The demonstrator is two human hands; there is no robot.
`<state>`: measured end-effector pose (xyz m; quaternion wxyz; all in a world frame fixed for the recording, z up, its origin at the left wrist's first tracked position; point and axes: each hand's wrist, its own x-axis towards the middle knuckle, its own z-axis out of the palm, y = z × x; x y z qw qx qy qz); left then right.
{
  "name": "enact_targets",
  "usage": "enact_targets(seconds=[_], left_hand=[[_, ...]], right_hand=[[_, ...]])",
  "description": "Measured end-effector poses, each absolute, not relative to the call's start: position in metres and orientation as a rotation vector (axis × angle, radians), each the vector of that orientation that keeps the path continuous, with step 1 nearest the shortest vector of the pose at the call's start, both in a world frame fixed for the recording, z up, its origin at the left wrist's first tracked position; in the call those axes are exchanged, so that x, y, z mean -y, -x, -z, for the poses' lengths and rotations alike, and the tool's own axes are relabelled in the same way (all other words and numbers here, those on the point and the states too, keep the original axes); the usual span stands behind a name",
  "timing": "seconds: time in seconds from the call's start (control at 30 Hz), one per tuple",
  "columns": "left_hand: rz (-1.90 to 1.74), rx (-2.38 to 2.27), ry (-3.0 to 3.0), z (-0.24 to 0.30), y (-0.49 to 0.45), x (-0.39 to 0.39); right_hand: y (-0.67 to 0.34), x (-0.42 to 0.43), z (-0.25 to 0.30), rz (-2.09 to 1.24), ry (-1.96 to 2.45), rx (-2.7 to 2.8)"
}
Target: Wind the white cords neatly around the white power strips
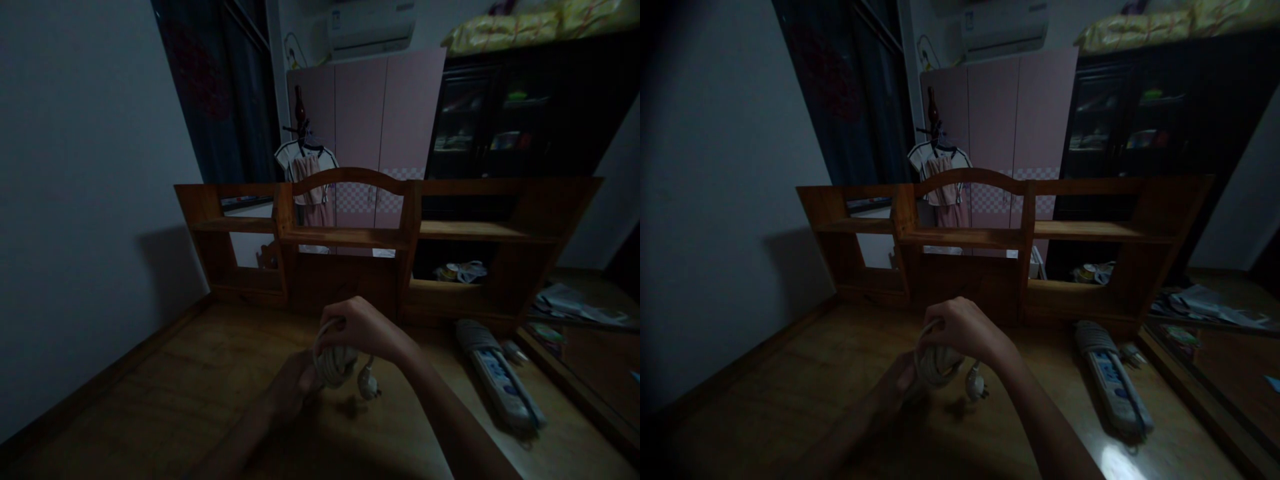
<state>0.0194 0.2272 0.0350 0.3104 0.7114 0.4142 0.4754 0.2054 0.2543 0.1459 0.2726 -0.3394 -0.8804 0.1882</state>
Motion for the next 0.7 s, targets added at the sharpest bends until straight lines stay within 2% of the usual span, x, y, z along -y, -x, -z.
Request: enact_targets(seconds=[0.13, 0.37, 0.5, 0.7], left_hand=[[-1.113, -0.949, -2.206, -0.038, -0.016, -0.229], [-0.814, -1.132, -2.390, -0.039, -0.020, -0.223], [-0.879, -1.155, -2.456, -0.027, -0.019, -0.225], [-1.086, -0.920, -2.610, -0.014, -0.019, -0.232]], right_hand=[[-0.206, -0.254, -0.145, -0.467, 0.930, 2.349], [-0.208, -0.258, -0.142, -0.535, 0.902, 2.351], [-0.211, -0.262, -0.142, -0.666, 0.876, 2.310], [-0.219, -0.282, -0.132, -1.079, 0.774, 2.268]])
